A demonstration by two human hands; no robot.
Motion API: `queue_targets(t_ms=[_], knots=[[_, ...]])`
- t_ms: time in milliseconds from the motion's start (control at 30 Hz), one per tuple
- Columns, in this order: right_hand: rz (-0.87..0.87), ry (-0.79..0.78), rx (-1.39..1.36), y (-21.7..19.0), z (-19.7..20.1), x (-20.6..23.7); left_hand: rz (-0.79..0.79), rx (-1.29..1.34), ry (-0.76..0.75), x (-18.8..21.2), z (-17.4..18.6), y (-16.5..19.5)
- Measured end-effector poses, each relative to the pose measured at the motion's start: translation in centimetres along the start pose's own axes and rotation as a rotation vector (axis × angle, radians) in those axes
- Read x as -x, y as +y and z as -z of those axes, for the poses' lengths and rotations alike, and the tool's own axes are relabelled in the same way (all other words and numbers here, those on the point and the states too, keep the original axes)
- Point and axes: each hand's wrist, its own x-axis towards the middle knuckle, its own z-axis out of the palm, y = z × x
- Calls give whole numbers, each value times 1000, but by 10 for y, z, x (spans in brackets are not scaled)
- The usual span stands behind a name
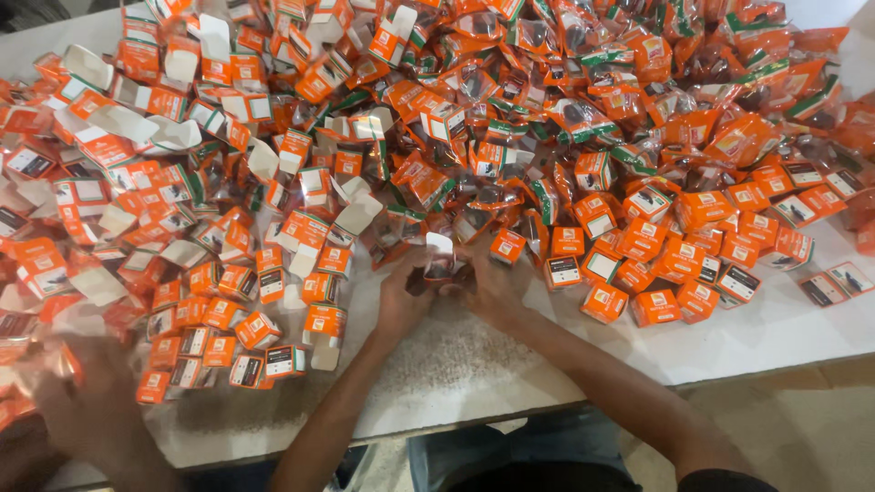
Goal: The person picks up flat orange cardboard boxes from a large pile on the table and folds them by hand, pressing the flaps to form closed boxes, then places the folded boxes back onto the table with the others. Coworkers at the same table fold boxes as well.
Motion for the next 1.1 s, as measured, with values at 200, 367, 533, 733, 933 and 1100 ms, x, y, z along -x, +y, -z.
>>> queue_targets(t_ms=[200, 367, 533, 733, 933, 1100], knots=[[483, -29, 405, -4, 8, 10, -242, -423, -165, 2, 15, -2], [334, -72, 259, 10, 5, 11, -239, -435, -186, 3, 19, -8], [315, -15, 250, 18, 3, 8, -274, -372, -170, 4, 17, -9], [390, -32, 294, 14, 1, 5, -207, -336, -236, 2, 22, -14], [453, 2, 425, 20, -4, 3, -287, -396, -155, 0, 22, -17], [366, 2, 295, 24, -5, -2, -158, -237, -185, -3, 27, -10]])
